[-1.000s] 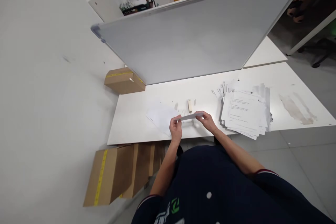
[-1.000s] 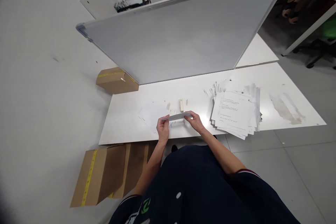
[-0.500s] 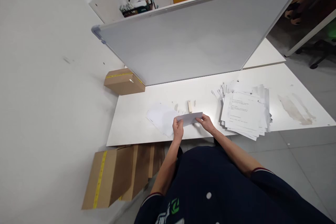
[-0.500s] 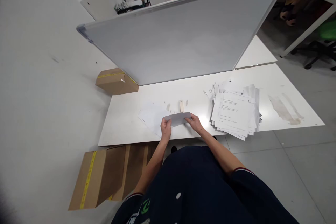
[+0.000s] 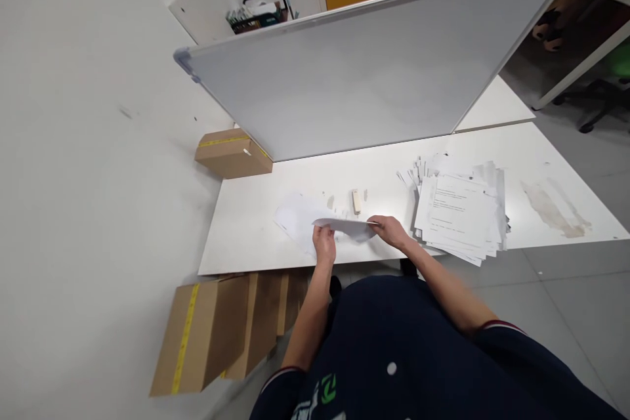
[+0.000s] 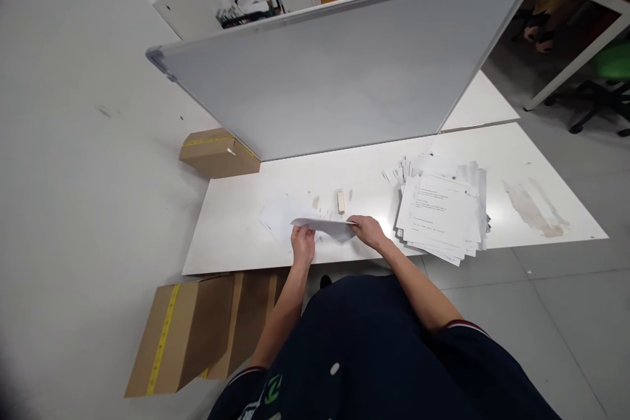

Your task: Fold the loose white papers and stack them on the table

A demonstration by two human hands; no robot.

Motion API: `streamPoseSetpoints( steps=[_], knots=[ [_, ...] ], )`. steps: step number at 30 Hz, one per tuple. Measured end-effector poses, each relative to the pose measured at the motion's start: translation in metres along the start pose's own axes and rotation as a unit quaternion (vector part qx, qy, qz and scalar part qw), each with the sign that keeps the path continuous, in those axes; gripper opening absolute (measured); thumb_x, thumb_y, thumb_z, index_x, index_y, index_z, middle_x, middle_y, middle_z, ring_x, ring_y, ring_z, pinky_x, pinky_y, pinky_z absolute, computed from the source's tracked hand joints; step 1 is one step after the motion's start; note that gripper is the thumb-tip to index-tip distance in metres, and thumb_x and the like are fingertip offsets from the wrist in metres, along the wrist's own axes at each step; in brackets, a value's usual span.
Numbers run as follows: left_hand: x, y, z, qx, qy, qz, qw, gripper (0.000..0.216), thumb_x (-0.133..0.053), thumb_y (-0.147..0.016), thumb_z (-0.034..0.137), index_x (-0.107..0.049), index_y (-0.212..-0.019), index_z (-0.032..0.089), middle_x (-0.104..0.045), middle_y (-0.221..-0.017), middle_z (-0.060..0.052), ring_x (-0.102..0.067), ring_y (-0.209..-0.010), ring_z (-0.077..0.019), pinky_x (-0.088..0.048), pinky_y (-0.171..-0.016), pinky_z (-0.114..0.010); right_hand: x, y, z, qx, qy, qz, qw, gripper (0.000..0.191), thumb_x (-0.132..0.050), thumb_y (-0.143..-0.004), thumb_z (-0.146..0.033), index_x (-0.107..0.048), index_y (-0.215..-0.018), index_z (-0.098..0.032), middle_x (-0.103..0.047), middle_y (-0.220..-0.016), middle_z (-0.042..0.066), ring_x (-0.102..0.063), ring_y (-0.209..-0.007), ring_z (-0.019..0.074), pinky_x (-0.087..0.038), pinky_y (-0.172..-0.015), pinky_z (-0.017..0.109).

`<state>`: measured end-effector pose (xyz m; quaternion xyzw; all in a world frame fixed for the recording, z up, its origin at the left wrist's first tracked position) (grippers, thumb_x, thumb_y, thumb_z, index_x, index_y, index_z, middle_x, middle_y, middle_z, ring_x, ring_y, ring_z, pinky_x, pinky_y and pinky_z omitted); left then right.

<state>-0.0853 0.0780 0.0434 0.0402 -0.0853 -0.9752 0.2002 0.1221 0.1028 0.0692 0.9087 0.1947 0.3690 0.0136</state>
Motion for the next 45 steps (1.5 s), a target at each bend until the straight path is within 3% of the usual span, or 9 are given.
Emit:
streamPoseSetpoints(
  steps=[4,8,15,19,25,31,37,41,45],
  knots=[
    [0.022,0.0,-0.007,-0.046,-0.106,0.028,0.993,0.044,-0.05,-0.074,0.023,-0.037,-0.115,0.019,-0.05,-0.111,-0.012,-0.052,-0.096,-0.016,-0.043,-0.08,-0.03,0.021,0.004,-0.024,-0.006,0.229,-0.024,0.973,0.017,-0.044,-0.078,-0.021,-0.06,-0.085,-0.018,-0.064,-0.083,0.01,-0.055,-0.082,0.022,-0.031,-0.072,0.031],
    [0.013,0.007,-0.003,-0.141,-0.24,-0.025,0.96,0.056,-0.056,-0.067,0.018,-0.038,-0.119,0.022,-0.04,-0.123,-0.01,-0.04,-0.114,-0.0208,-0.037,-0.091,-0.034,0.022,0.007,-0.033,-0.017,0.322,-0.044,0.945,0.019,-0.039,-0.082,-0.019,-0.059,-0.084,-0.017,-0.062,-0.081,0.011,-0.055,-0.078,0.0217,-0.03,-0.068,0.032],
    [0.003,0.008,-0.036,-0.096,-0.249,-0.084,0.96,0.037,-0.048,-0.065,0.009,-0.054,-0.1,0.02,-0.055,-0.104,-0.005,-0.051,-0.101,-0.0179,-0.04,-0.089,-0.035,-0.016,0.011,-0.003,-0.048,0.362,-0.104,0.925,0.025,-0.036,-0.08,-0.008,-0.056,-0.092,-0.018,-0.06,-0.087,0.012,-0.055,-0.081,0.0203,-0.033,-0.064,0.029],
    [-0.001,0.005,-0.038,-0.106,-0.236,-0.107,0.96,0.037,-0.049,-0.066,0.011,-0.054,-0.102,0.02,-0.057,-0.104,-0.005,-0.052,-0.1,-0.0177,-0.04,-0.087,-0.034,-0.022,0.013,-0.001,-0.04,0.369,-0.092,0.924,0.023,-0.035,-0.081,-0.01,-0.055,-0.091,-0.017,-0.06,-0.086,0.011,-0.055,-0.081,0.0203,-0.033,-0.062,0.028],
    [-0.01,0.003,-0.043,-0.098,-0.244,-0.135,0.955,0.031,-0.039,-0.066,0.005,-0.063,-0.077,0.02,-0.061,-0.09,-0.003,-0.055,-0.091,-0.0156,-0.041,-0.085,-0.032,-0.029,0.013,-0.005,-0.033,0.362,-0.101,0.926,0.024,-0.035,-0.082,-0.011,-0.055,-0.093,-0.017,-0.06,-0.087,0.012,-0.055,-0.08,0.0206,-0.034,-0.062,0.029],
    [-0.009,0.004,-0.034,-0.055,-0.245,-0.124,0.96,0.023,-0.041,-0.071,0.014,-0.063,-0.076,0.019,-0.063,-0.082,-0.002,-0.056,-0.08,-0.0163,-0.043,-0.072,-0.029,-0.025,0.013,-0.005,0.0,0.282,-0.102,0.954,0.022,-0.035,-0.085,-0.019,-0.055,-0.093,-0.02,-0.061,-0.087,0.009,-0.055,-0.081,0.0188,-0.034,-0.064,0.026],
    [0.008,-0.002,-0.045,0.013,-0.273,-0.057,0.96,0.021,-0.047,-0.073,0.03,-0.062,-0.082,0.017,-0.063,-0.077,-0.003,-0.056,-0.074,-0.0149,-0.043,-0.069,-0.026,-0.024,0.023,0.05,-0.127,0.014,-0.059,0.99,0.02,-0.045,-0.079,-0.028,-0.059,-0.085,-0.016,-0.064,-0.083,0.006,-0.058,-0.076,0.0174,-0.038,-0.06,0.022],
    [0.017,0.0,-0.072,0.066,-0.295,-0.043,0.952,0.02,-0.051,-0.071,0.024,-0.062,-0.086,0.017,-0.064,-0.078,-0.004,-0.057,-0.073,-0.0144,-0.044,-0.07,-0.027,-0.06,0.053,0.108,-0.295,-0.233,-0.051,0.925,0.025,-0.053,-0.073,-0.029,-0.059,-0.09,-0.011,-0.066,-0.086,0.009,-0.061,-0.07,0.0178,-0.043,-0.055,0.022],
    [0.013,0.004,-0.082,0.08,-0.3,-0.057,0.949,0.02,-0.049,-0.071,0.02,-0.061,-0.087,0.017,-0.065,-0.079,-0.005,-0.058,-0.074,-0.0148,-0.044,-0.071,-0.028,-0.081,0.07,0.136,-0.356,-0.339,-0.006,0.871,0.027,-0.056,-0.071,-0.028,-0.058,-0.091,-0.011,-0.066,-0.091,0.011,-0.063,-0.072,0.0182,-0.047,-0.055,0.022]
  ],
)
Point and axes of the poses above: each hand's wrist, its own y-axis away from the middle knuckle, its own x-axis out of the back of the hand, z = x × y, the point moved 9 cm from there along -y, towards the middle knuckle
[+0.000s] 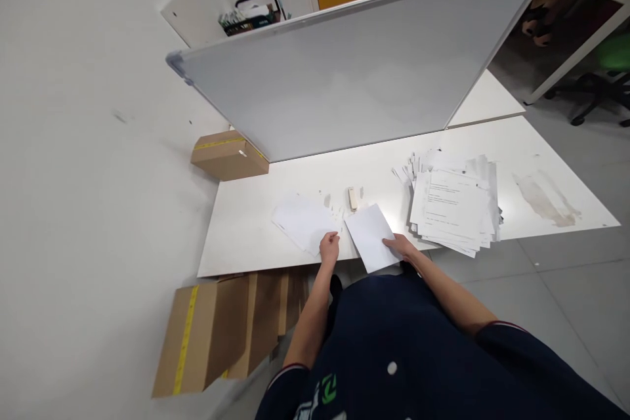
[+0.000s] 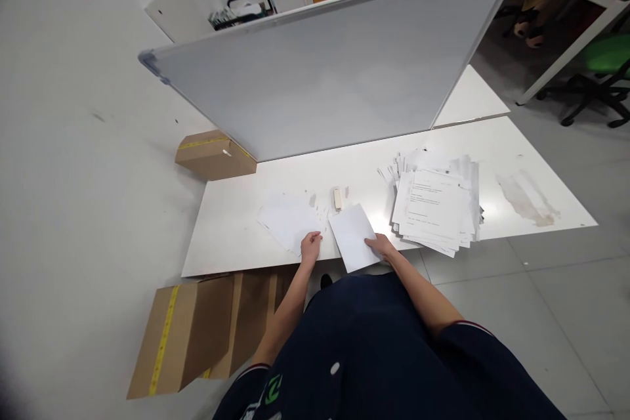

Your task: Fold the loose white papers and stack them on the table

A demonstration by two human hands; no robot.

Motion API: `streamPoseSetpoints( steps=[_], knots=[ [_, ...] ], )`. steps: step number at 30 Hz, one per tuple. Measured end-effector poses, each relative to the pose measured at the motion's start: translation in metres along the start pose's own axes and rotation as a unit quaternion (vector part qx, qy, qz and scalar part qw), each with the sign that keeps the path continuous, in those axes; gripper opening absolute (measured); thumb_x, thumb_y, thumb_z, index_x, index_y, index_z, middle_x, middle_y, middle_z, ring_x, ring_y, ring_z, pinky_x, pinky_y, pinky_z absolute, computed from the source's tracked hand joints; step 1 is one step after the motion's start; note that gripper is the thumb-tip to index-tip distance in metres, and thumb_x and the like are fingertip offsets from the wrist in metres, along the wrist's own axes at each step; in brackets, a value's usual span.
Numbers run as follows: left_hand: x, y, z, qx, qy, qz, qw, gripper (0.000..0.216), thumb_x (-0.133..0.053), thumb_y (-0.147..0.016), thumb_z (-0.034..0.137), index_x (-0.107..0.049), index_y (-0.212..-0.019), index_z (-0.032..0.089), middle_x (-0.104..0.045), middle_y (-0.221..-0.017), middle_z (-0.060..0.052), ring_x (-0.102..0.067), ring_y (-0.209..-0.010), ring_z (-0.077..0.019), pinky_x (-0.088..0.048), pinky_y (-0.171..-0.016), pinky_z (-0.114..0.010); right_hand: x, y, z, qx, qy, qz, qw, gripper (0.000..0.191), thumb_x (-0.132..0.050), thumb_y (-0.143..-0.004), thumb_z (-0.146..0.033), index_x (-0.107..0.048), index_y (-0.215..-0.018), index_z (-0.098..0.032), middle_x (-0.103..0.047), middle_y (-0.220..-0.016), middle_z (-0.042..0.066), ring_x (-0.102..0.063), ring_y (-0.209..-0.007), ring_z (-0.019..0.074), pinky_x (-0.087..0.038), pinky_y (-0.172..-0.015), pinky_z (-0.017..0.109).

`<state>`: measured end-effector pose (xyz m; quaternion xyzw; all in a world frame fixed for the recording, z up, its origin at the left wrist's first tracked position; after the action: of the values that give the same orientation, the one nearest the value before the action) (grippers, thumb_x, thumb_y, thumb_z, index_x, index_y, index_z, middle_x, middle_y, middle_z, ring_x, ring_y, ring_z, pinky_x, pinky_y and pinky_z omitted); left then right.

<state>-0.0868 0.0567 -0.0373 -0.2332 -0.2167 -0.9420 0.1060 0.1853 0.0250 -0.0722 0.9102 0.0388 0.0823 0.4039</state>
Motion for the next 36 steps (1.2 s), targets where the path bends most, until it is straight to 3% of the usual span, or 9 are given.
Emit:
streamPoseSetpoints(
  steps=[9,17,22,30,33,36],
  knots=[
    [-0.009,-0.003,0.029,-0.041,-0.033,-0.011,0.999,0.019,-0.048,-0.073,0.02,-0.061,-0.087,0.018,-0.065,-0.083,-0.005,-0.058,-0.077,-0.0147,-0.044,-0.072,-0.028,0.009,-0.018,0.006,-0.003,-0.046,0.031,0.998,0.031,-0.058,-0.069,-0.029,-0.057,-0.094,-0.01,-0.066,-0.088,0.012,-0.063,-0.069,0.0181,-0.048,-0.054,0.022],
    [-0.022,-0.005,0.071,-0.101,-0.081,-0.03,0.991,0.025,-0.043,-0.077,0.021,-0.059,-0.096,0.018,-0.063,-0.082,-0.005,-0.057,-0.077,-0.0154,-0.043,-0.073,-0.028,0.012,-0.016,0.003,0.005,-0.057,0.045,0.997,0.03,-0.059,-0.068,-0.029,-0.06,-0.092,-0.01,-0.067,-0.084,0.011,-0.063,-0.069,0.0195,-0.048,-0.053,0.023],
    [-0.034,-0.01,0.085,-0.122,-0.136,-0.058,0.981,0.034,-0.038,-0.079,0.017,-0.053,-0.109,0.018,-0.06,-0.092,-0.007,-0.055,-0.084,-0.0162,-0.041,-0.077,-0.028,0.012,-0.019,0.003,0.001,-0.068,0.051,0.996,0.029,-0.059,-0.068,-0.03,-0.06,-0.09,-0.011,-0.066,-0.089,0.012,-0.063,-0.072,0.0204,-0.049,-0.054,0.023],
    [-0.059,-0.02,0.089,-0.131,-0.281,-0.135,0.941,0.055,-0.033,-0.078,0.012,-0.03,-0.131,0.029,-0.051,-0.103,-0.009,-0.049,-0.097,-0.0196,-0.037,-0.082,-0.029,0.008,-0.02,0.002,0.001,-0.099,0.039,0.994,0.032,-0.06,-0.067,-0.029,-0.059,-0.091,-0.01,-0.065,-0.093,0.013,-0.063,-0.07,0.0193,-0.05,-0.055,0.024],
    [-0.062,-0.024,0.08,-0.109,-0.303,-0.136,0.937,0.053,-0.036,-0.078,0.014,-0.034,-0.128,0.03,-0.05,-0.104,-0.009,-0.048,-0.098,-0.0213,-0.036,-0.082,-0.031,0.008,-0.019,0.0,0.001,-0.103,0.034,0.994,0.033,-0.06,-0.067,-0.03,-0.059,-0.092,-0.01,-0.065,-0.093,0.013,-0.063,-0.072,0.0198,-0.051,-0.057,0.024],
    [-0.061,-0.029,0.073,-0.107,-0.262,-0.103,0.954,0.05,-0.043,-0.074,0.015,-0.044,-0.122,0.03,-0.052,-0.099,-0.011,-0.049,-0.096,-0.0236,-0.036,-0.08,-0.033,0.007,-0.016,-0.002,0.003,-0.098,0.033,0.995,0.032,-0.06,-0.068,-0.031,-0.059,-0.093,-0.01,-0.065,-0.095,0.013,-0.063,-0.075,0.0199,-0.051,-0.058,0.024]
  ],
)
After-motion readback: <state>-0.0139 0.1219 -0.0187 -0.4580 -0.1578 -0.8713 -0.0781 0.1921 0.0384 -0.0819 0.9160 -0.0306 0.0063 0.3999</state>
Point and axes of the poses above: each hand's wrist, its own y-axis away from the middle knuckle, its own x-axis out of the back of the hand, z = x × y, the point moved 9 cm from there along -y, towards the middle knuckle
